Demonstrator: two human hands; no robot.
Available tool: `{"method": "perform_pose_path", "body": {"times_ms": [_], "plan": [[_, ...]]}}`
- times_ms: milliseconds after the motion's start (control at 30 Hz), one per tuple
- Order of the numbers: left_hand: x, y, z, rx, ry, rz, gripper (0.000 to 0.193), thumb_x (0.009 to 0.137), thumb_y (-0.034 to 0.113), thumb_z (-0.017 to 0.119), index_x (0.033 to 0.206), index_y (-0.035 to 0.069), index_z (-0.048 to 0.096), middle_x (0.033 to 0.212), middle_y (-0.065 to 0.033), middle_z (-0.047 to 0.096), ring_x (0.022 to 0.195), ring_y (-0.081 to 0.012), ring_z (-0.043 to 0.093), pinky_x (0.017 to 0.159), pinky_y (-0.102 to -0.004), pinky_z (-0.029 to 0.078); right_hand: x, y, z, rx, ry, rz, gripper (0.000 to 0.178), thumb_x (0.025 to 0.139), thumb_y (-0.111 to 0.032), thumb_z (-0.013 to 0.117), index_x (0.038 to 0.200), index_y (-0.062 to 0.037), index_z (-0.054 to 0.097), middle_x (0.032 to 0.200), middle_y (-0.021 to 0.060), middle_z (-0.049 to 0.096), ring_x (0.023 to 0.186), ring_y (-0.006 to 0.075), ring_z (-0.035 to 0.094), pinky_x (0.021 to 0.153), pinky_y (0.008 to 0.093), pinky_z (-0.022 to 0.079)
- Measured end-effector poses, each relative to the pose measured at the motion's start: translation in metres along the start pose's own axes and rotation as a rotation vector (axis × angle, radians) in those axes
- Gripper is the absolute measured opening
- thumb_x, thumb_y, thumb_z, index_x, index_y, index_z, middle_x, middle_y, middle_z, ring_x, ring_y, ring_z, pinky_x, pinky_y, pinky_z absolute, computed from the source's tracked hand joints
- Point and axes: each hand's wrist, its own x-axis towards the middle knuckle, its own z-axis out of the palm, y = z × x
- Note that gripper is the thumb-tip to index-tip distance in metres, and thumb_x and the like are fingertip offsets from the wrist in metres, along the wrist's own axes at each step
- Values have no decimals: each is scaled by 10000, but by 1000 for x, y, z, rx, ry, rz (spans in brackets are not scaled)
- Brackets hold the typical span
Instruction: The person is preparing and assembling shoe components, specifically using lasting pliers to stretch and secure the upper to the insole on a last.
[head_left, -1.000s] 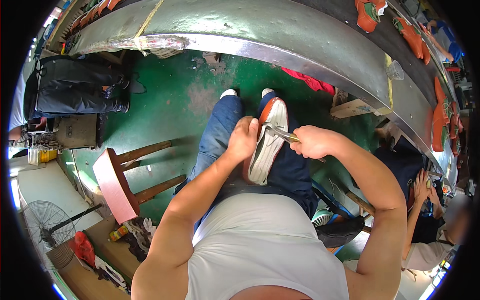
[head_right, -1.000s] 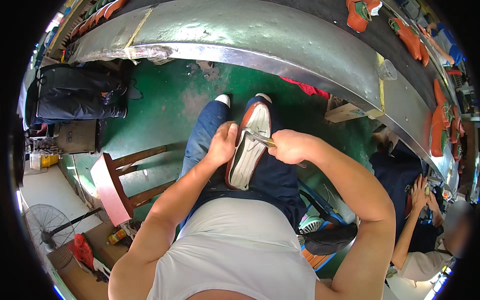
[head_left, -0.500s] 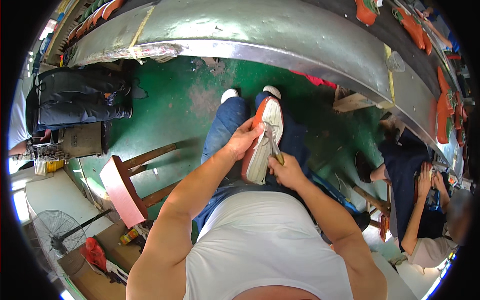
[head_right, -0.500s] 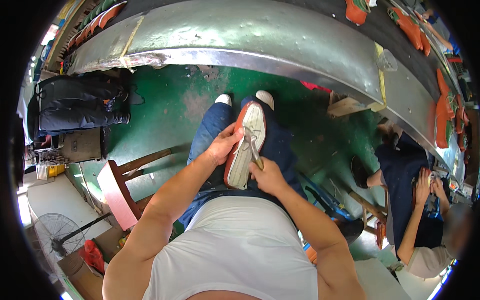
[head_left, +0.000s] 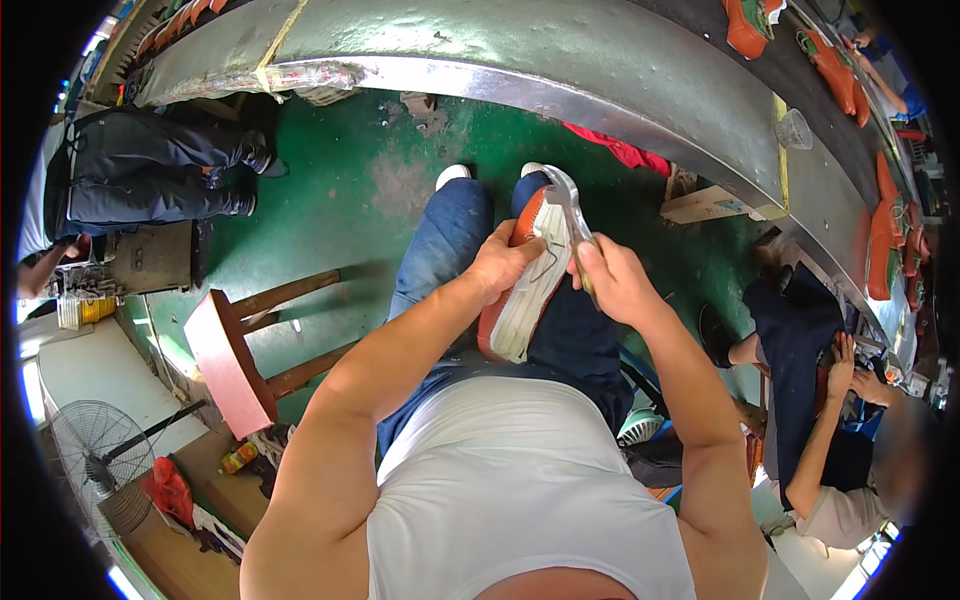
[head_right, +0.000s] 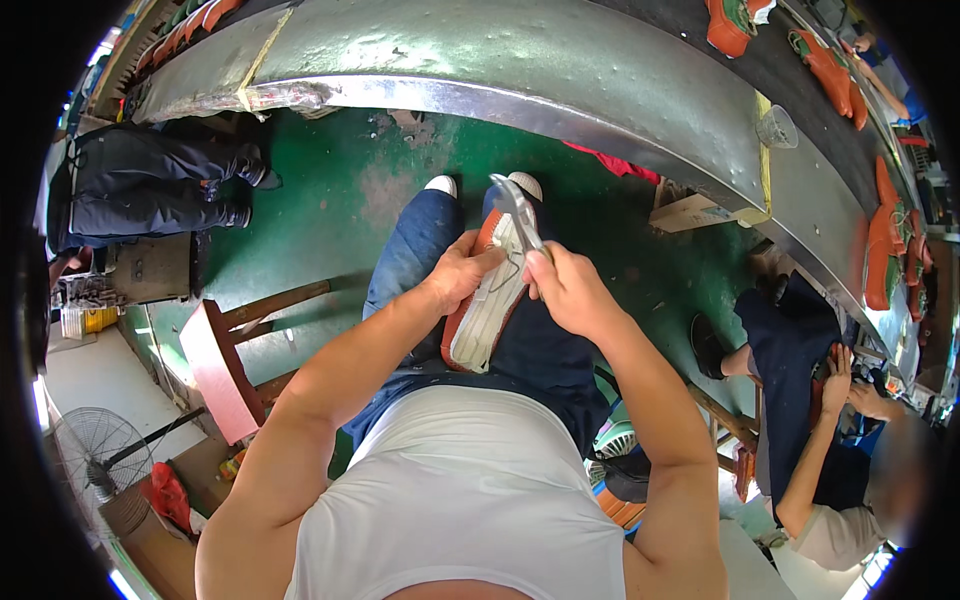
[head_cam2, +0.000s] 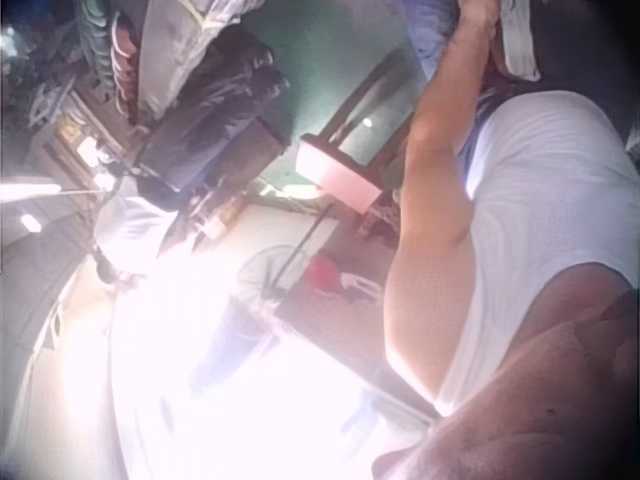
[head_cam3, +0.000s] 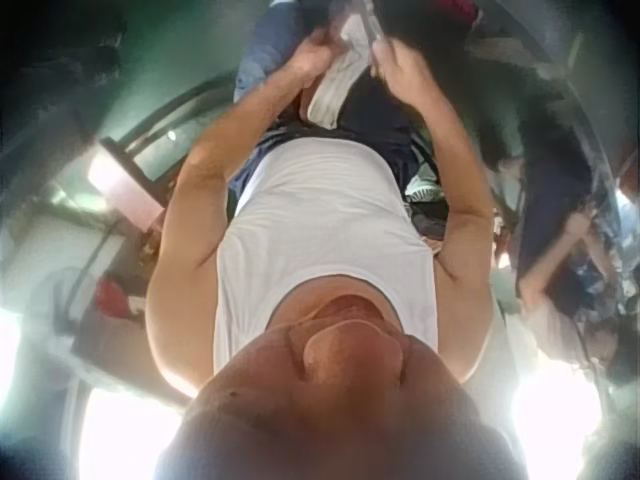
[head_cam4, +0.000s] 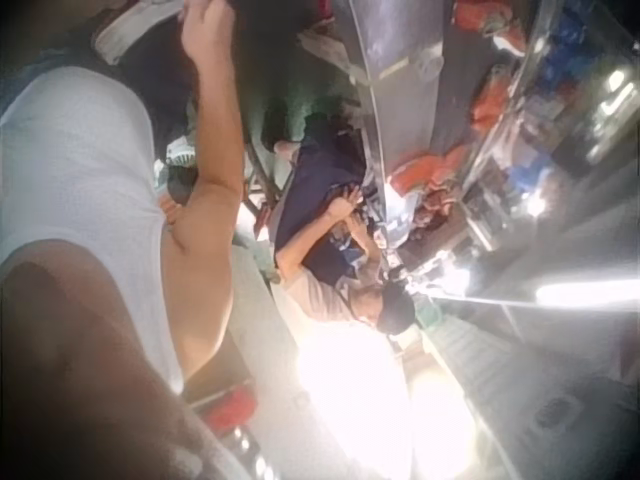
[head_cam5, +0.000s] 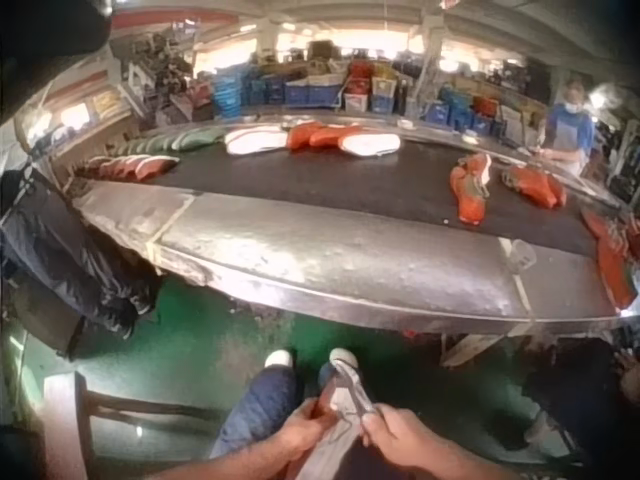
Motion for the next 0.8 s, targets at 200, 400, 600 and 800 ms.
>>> {"method": "perform_pose_path", "body": {"times_ms": [200, 400, 600, 800], "plan": [[3, -4, -5, 120, 24, 3, 603, 873, 217, 734, 1374, 9, 469, 1191, -139, 631, 1077, -238, 640, 929, -388, 533, 22, -8, -17, -561, -34, -74, 463, 1029, -381, 485, 922, 53, 607, 829, 301, 656, 840, 488, 636, 771, 540, 499], [3, 0, -7, 143, 11, -12, 627, 852, 212, 751, 1372, 4, 469, 1189, -143, 640, 1065, -237, 644, 923, -374, 524, 17, 3, -4, -679, -23, -90, 461, 1016, -381, 508, 884, 51, 600, 834, 306, 656, 841, 490, 636, 758, 549, 495], [6, -3, -16, 168, -72, -42, 657, 871, 207, 762, 1386, -13, 419, 1221, -155, 608, 1116, -244, 627, 967, -408, 527, 5, 41, 3, -467, -73, -35, 367, 993, -318, 556, 866, 24, 595, 756, 195, 651, 715, 345, 648, 676, 440, 513], [9, 14, -28, 62, -193, -151, 584, 879, 223, 770, 1326, 12, 459, 1203, -129, 618, 1128, -233, 624, 998, -416, 506, -44, 22, -3, -351, -385, 245, 245, 923, -178, 637, 1050, 31, 618, 860, 124, 685, 724, 206, 676, 704, 347, 556]]}}
